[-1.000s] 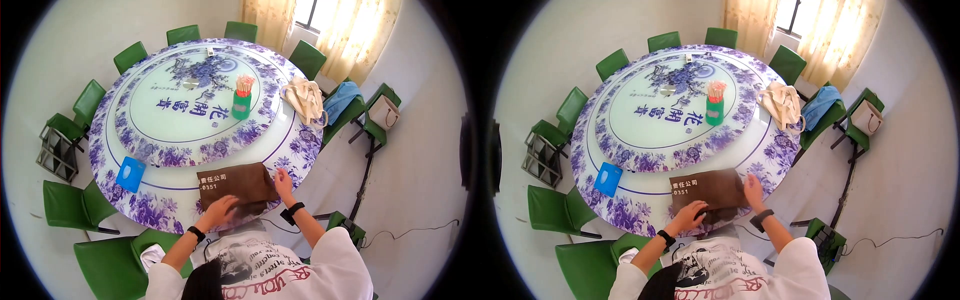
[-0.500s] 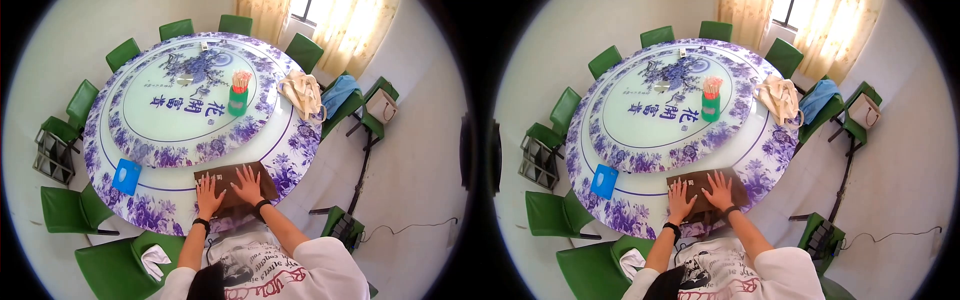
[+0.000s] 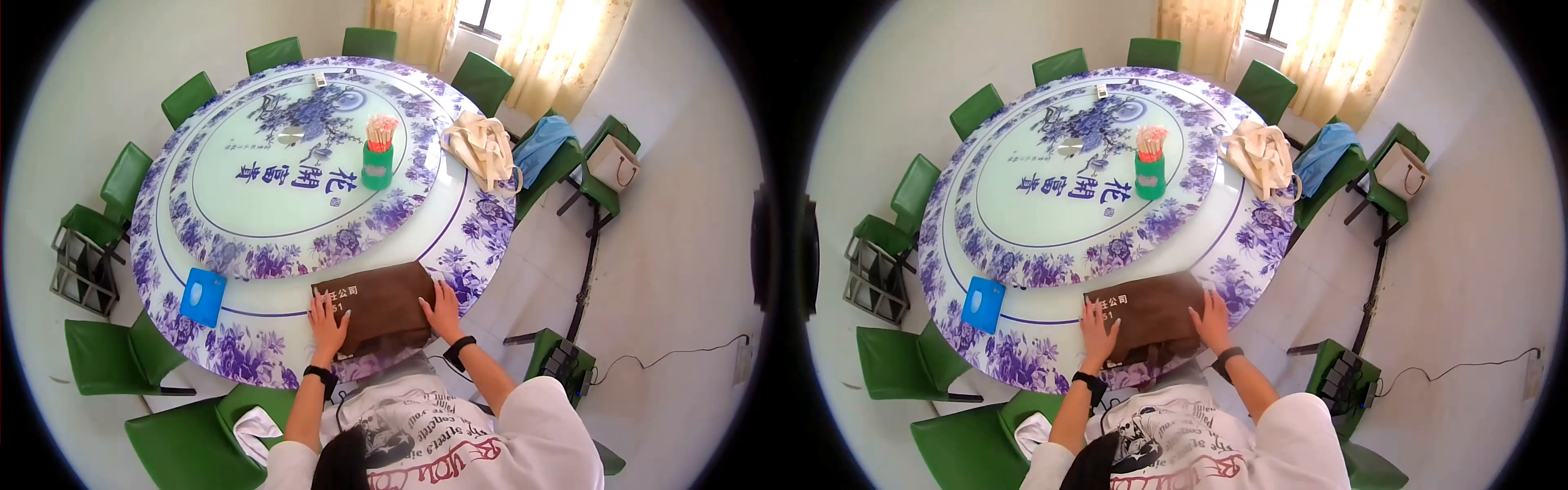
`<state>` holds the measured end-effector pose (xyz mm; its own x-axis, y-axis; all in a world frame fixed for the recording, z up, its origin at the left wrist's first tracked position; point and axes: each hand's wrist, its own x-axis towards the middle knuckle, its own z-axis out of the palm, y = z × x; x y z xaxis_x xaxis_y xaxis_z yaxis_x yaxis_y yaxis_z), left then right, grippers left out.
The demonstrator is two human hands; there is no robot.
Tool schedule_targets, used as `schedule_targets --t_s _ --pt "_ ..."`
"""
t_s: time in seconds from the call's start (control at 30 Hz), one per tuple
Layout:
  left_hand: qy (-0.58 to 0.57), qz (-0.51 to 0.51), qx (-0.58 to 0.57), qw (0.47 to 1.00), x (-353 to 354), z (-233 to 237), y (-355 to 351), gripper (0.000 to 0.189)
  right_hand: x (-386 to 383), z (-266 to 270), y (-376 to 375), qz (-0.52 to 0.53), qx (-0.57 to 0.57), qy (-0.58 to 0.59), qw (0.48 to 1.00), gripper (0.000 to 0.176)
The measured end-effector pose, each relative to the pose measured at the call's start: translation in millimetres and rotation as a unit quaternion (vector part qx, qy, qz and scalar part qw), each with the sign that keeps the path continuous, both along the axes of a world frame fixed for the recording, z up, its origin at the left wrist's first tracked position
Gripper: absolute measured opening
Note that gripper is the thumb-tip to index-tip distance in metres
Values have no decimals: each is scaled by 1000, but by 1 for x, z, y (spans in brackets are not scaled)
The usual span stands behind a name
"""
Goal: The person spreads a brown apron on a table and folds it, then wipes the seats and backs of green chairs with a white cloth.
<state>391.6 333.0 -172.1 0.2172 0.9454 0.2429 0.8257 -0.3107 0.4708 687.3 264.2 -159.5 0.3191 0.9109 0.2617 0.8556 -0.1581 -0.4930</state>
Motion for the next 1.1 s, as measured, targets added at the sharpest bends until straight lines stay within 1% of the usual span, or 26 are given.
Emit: schedule_targets --t_s 0.1,0.13,0.2,0.23,0.3,0.37,0.4,0.43,0.47,0.5,0.53,0.6,0.63,0.67,0.7,0.77,0.8,0.83,0.87,0.9,0.93,1.03,1.07,1.1 --pt "-158 68 -39 984 -9 -2 -3 75 -3 20 -15 -30 -3 101 994 62" --pt "-164 85 -27 982 -13 -6 -4 76 -6 28 -17 -45 -25 111 992 64" --pt "-225 112 -111 962 -19 -10 -2 75 -11 39 -16 -78 -73 131 986 66" --pt "-254 126 -152 947 -23 -10 -2 74 -12 35 -13 -104 -88 188 973 69" --pt "-329 104 -242 907 -28 -4 2 74 -11 21 1 -152 -113 300 935 74" --pt "-383 99 -310 865 -29 5 3 73 -10 13 12 -166 -165 323 917 76" --pt "-447 77 -361 815 -27 15 4 68 -11 8 17 -171 -190 334 907 77" --pt "-445 39 -369 815 -28 21 4 66 -9 -1 22 -78 -183 396 896 78" --pt "-442 1 -376 814 -28 26 3 65 -6 -10 27 16 -175 452 874 79" --pt "-439 -37 -383 812 -28 27 2 63 -3 -21 32 109 -166 503 841 81" --pt "-455 -36 -379 805 -26 24 -3 62 -5 -36 34 87 -137 470 868 77" --pt "-444 -41 -371 815 -28 15 -7 62 -17 -62 37 46 -79 399 912 70" --pt "-439 -42 -366 820 -29 10 -9 62 -25 -47 40 30 -105 340 934 66" --pt "-433 -40 -342 833 -29 1 -12 62 -37 -6 40 13 -130 280 951 64" --pt "-397 -40 -326 857 -30 -3 -15 62 -51 29 38 -5 -155 218 964 62" --pt "-321 -40 -293 900 -30 -8 -20 62 -79 58 38 56 -97 171 979 63" --pt "-305 -50 -287 907 -26 9 -24 63 -93 71 37 86 -67 146 983 64" --pt "-302 -62 -270 912 -26 -3 -24 63 -108 89 34 128 -72 156 977 66" --pt "-300 -73 -253 917 -26 -26 -24 63 -134 64 37 200 -24 141 969 68" --pt "-297 -85 -235 922 -26 -39 -23 63 -145 69 37 223 -77 112 965 71" --pt "-323 -63 -250 911 -24 -23 -29 61 -158 66 37 246 -97 117 957 73" --pt "-313 8 -299 901 -20 14 -39 57 -179 49 25 302 -150 110 935 77" --pt "-322 5 -302 897 -20 21 -41 56 -183 43 24 319 -169 104 927 78" --pt "-345 2 -297 890 -22 19 -42 55 -185 39 25 333 -161 118 921 78"
